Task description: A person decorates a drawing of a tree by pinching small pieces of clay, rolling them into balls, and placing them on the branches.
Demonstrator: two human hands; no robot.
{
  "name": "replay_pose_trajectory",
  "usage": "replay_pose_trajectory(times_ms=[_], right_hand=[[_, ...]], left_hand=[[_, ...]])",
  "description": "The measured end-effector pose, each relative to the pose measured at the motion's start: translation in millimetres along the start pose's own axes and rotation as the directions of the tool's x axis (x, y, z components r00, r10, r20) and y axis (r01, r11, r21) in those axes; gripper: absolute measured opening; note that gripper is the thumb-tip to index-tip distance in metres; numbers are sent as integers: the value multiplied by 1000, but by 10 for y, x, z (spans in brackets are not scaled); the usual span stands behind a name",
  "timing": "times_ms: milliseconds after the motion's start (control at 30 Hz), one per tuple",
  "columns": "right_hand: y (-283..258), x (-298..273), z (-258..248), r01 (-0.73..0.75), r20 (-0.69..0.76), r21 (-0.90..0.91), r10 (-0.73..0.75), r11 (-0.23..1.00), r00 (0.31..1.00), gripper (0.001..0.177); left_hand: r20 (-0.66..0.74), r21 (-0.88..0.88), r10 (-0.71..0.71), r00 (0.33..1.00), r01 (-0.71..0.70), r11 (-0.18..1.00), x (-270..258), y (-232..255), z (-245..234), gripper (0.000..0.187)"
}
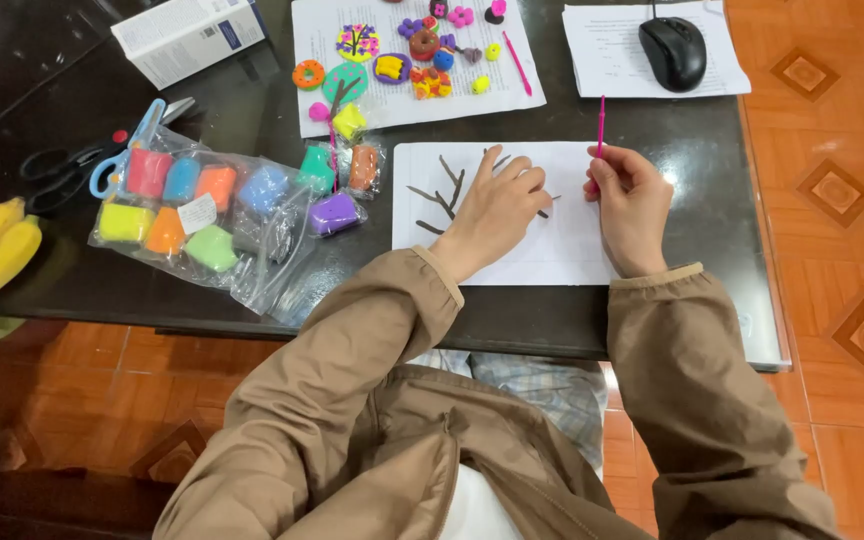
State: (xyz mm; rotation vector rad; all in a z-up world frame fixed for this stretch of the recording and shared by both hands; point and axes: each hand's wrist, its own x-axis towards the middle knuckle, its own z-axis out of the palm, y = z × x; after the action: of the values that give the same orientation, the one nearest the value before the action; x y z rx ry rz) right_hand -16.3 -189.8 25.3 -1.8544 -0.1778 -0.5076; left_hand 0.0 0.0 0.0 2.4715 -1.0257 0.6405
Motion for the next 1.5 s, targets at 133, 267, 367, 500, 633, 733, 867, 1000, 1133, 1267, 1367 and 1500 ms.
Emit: replay_pose_trajectory(times_ms=[133, 267, 367, 500, 633, 733, 867, 1000, 1133, 1267, 1367, 1500], right_hand=[[-49, 6, 2, 12, -8, -6, -12, 1000, 1000, 13], [-74, 9, 15, -13, -7, 8, 13, 1000, 1000, 14], [-122, 0, 7, -26, 4, -3, 26, 1000, 1000, 14], [-139, -16, 21, -25, 13, -12, 25, 1000, 1000, 14], [-83, -7, 10, -23, 15, -10, 23, 1000, 1000, 13], [-61, -39, -3, -23, 17, 2, 23, 1000, 1000, 13], [-27, 9, 9, 16, 19, -2, -16, 1000, 1000, 12], [-51, -9, -2, 5, 10, -30, -4, 1000, 1000, 12], [-29, 4, -20, 32, 10, -101, -31, 994, 999, 11], [-2, -3, -31, 38, 18, -90, -37, 995, 999, 9], [-78, 9, -10, 21, 49, -3, -20, 1000, 999, 7], [-89, 3, 76, 0, 112, 186, -21, 983, 994, 9]], left_hand=[[4, -26, -7, 1000, 7, 1000, 18, -59, -51, 25], [54, -112, -49, 997, 54, 992, 0, -76, -145, 30], [64, -146, -80, 995, 89, 985, -13, -94, -112, 31], [22, -107, -79, 997, 81, 991, -25, -86, -67, 26], [-4, -87, -50, 999, 50, 995, -27, -68, -49, 23], [-25, 27, 29, 999, -29, 999, -53, -29, -52, 19], [-37, 70, 49, 998, -46, 996, -30, -109, -10, 18], [-21, -4, -30, 999, 30, 1000, -77, -131, 26, 24], [9, 3, -23, 1000, 23, 1000, -63, -85, -14, 26], [25, -5, -14, 1000, 14, 1000, -69, -52, -75, 26], [29, -94, -85, 996, 87, 992, -48, -100, -67, 29], [30, -192, -204, 978, 206, 959, -25, -151, 5, 48]])
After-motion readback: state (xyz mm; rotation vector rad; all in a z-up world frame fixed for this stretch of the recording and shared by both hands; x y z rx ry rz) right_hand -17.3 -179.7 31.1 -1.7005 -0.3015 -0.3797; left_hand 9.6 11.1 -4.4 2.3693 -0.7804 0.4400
